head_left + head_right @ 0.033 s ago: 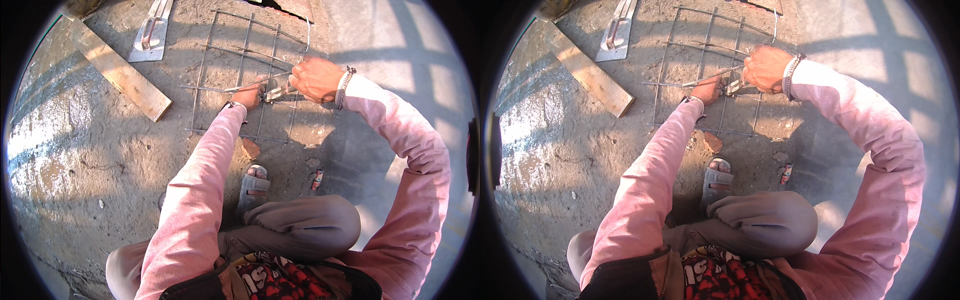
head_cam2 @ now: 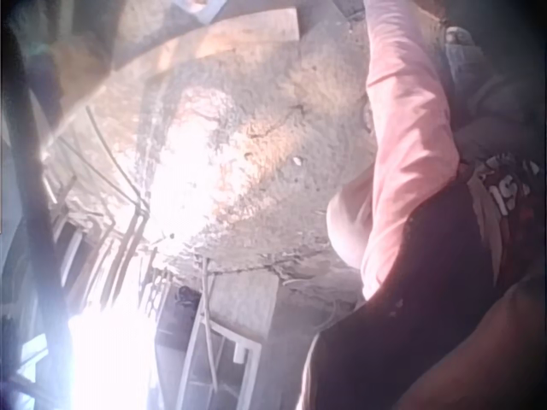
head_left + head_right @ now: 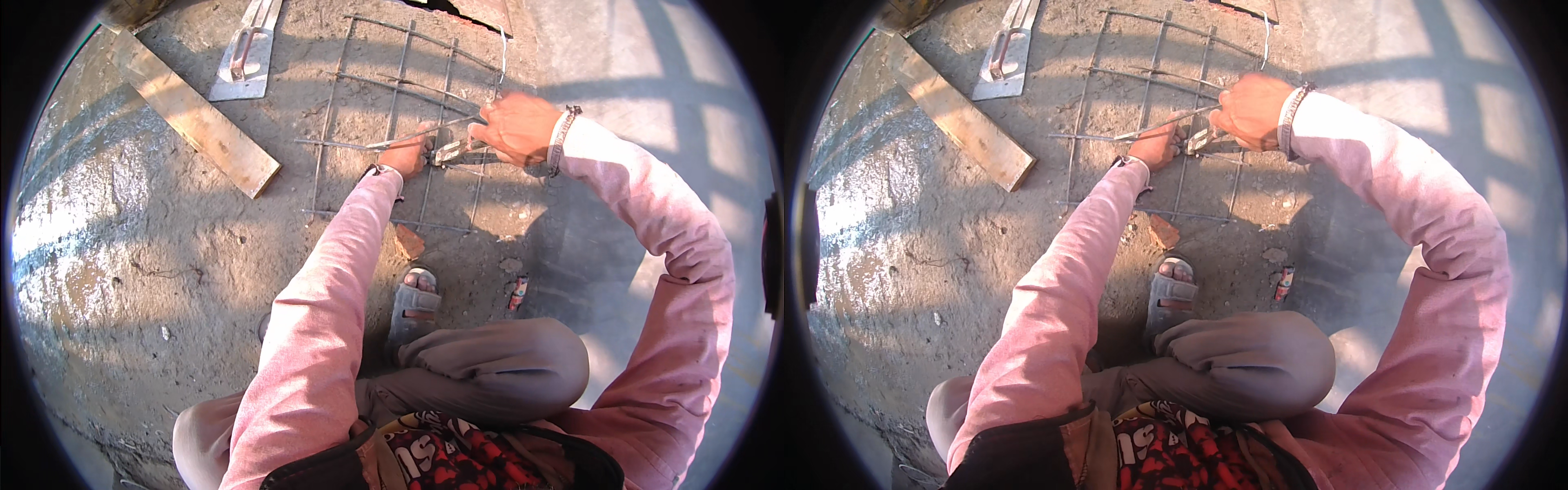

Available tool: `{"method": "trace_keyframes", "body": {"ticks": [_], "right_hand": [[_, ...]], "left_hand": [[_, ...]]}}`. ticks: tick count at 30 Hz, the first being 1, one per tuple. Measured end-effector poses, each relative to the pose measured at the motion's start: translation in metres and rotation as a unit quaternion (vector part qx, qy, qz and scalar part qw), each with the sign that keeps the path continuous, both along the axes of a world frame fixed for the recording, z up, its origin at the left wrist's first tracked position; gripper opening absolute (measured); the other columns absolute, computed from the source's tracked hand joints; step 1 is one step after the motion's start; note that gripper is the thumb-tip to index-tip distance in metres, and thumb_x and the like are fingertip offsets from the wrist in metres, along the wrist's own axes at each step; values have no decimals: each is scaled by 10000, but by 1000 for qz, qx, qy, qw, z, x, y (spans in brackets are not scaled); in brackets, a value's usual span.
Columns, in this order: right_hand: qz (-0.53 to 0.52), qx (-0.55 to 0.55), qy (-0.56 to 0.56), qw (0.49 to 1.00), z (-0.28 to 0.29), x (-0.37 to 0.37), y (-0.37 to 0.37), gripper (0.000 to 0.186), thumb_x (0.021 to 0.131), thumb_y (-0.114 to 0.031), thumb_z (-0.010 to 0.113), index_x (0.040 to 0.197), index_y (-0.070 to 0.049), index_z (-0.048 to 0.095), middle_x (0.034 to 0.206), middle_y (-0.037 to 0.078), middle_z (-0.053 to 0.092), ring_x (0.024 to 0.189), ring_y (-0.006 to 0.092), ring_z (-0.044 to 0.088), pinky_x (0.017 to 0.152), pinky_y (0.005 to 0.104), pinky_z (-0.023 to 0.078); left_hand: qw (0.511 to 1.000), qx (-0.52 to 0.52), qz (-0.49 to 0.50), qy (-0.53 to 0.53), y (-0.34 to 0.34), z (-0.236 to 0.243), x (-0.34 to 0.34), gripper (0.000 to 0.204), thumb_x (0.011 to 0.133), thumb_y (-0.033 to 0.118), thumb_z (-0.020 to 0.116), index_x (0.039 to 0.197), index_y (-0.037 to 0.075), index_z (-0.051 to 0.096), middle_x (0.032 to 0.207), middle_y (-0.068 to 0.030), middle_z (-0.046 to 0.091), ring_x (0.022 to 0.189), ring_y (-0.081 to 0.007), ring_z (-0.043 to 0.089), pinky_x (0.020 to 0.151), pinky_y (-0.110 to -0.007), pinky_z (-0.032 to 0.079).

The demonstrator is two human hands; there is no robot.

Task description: The person prepares a rebar mesh for a construction task by hand, using a small piece of wire and pliers to secure intersections of the metal grid.

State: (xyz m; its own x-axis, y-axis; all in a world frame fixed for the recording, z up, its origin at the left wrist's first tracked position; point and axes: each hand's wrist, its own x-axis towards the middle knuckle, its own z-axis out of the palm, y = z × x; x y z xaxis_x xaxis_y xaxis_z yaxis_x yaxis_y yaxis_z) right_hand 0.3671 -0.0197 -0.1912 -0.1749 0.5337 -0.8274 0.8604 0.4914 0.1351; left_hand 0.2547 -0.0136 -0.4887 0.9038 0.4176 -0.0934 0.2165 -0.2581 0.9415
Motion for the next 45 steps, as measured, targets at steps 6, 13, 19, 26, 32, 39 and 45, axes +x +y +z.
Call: {"method": "trace_keyframes", "body": {"ticks": [6, 13, 19, 26, 32, 39, 45], "right_hand": [[-474, -120, -11, 872, 7, 4, 20, 477, 863, -234, 539, 1313, -83, 489, 930, 139, 670, 746, 221, 664, 674, 388, 517], [-415, -156, 8, 896, 6, 14, 16, 515, 767, -168, 697, 1228, -77, 484, 749, 123, 612, 616, 235, 615, 472, 367, 477], [13, -20, -15, 1000, -18, -3, 17, 268, 702, -92, 667, 944, -44, 563, 853, 170, 611, 686, 344, 640, 577, 415, 523], [-2, -74, -20, 997, -3, -6, -3, 248, 862, -104, 480, 1103, -153, 442, 890, 161, 545, 746, 342, 628, 595, 470, 505], [89, -9, 31, 996, 3, -9, 1, 87, 856, -124, 486, 930, -81, 505, 832, 158, 527, 701, 321, 620, 548, 455, 484], [6, 8, 47, 999, -3, -6, 14, 98, 801, -107, 547, 769, -15, 530, 716, 193, 567, 718, 327, 598, 646, 432, 475], [-358, -37, 193, 913, -20, 75, -14, 161, 793, -148, 630, 818, 10, 608, 750, 124, 632, 671, 223, 584, 667, 345, 460]], "left_hand": [[999, 10, -15, 30, 0, 8, -4, 375, 783, 6, 528, 1151, 55, 471, 996, -167, 626, 964, -339, 603, 826, -415, 481], [998, 37, -24, 34, 3, 14, 2, 444, 745, -2, 605, 1161, 51, 456, 973, -120, 635, 940, -272, 620, 818, -364, 492], [1000, -2, -9, 22, 3, 9, 2, 349, 738, 8, 606, 1069, 42, 498, 936, -119, 636, 926, -273, 621, 805, -369, 490], [999, 32, -18, 21, 2, 16, 3, 340, 762, 32, 592, 1090, 51, 506, 949, -121, 637, 919, -280, 618, 797, -374, 488], [999, 43, -13, 7, 2, 12, 2, 273, 814, 48, 558, 1083, 34, 513, 932, -127, 628, 905, -277, 617, 755, -362, 500], [999, 11, -19, 32, 5, 10, 0, 363, 748, 15, 622, 1090, 39, 502, 933, -115, 622, 921, -271, 611, 803, -366, 490], [999, 38, -23, 24, 3, 8, 1, 342, 743, 17, 635, 1059, 35, 505, 1021, -97, 632, 982, -260, 604, 850, -361, 485]]}}
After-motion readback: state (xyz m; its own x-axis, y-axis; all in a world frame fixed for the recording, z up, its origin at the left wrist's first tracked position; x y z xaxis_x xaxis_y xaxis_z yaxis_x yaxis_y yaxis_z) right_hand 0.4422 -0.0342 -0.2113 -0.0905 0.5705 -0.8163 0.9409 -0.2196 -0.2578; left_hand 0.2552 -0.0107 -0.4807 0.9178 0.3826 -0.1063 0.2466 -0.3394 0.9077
